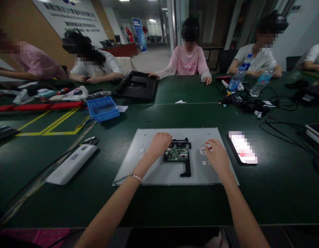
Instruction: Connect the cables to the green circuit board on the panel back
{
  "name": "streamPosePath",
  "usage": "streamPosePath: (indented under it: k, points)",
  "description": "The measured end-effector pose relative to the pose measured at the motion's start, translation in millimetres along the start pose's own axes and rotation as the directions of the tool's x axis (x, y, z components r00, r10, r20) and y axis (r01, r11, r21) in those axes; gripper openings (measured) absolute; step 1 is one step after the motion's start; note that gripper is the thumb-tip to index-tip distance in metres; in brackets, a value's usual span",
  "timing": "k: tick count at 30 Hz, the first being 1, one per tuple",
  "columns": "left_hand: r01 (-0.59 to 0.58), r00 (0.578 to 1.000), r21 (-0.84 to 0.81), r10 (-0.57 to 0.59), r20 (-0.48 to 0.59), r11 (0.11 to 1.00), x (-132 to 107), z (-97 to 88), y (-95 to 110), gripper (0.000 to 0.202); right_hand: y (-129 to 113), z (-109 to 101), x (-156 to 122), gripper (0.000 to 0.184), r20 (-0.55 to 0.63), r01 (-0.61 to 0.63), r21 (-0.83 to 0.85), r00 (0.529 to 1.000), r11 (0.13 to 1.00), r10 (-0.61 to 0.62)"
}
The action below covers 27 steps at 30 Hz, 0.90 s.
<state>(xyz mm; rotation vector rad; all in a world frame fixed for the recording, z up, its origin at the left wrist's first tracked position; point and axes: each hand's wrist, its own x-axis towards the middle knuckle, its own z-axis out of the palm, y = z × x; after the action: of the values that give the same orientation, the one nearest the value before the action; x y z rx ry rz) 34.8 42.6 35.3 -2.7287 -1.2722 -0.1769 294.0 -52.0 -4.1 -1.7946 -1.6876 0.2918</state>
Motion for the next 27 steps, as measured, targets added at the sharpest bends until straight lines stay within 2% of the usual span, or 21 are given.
streamPosePath:
  k: [10, 19, 24, 27]
  points:
    - [-0.049, 0.998, 0.040, 0.047, 0.044, 0.998, 12.5, -7.0, -3.2, 0.024, -5.0, -4.7, 0.3, 0.027, -0.006, 0.005, 0.013, 1.000, 1.000, -0.005]
    - [-0.043, 0.997, 0.066, 0.039, 0.059, 0.997, 10.9, -2.6, -2.2, 0.020, -4.0, -5.6, -0.6, 0.028, 0.004, -0.005, 0.010, 1.000, 1.000, 0.005]
    - [-0.002, 1.000, 0.094, 0.001, 0.004, 0.996, 27.5, -15.6, -7.1, 0.022, -4.6, -4.7, -0.1, 0.027, 0.004, -0.001, -0.003, 1.000, 1.000, 0.001]
    - [0.014, 1.000, 0.101, -0.013, -0.003, 0.995, 39.9, -15.3, -9.1, 0.021, -5.0, -3.4, 0.2, 0.027, 0.003, 0.006, -0.004, 1.000, 1.000, -0.006]
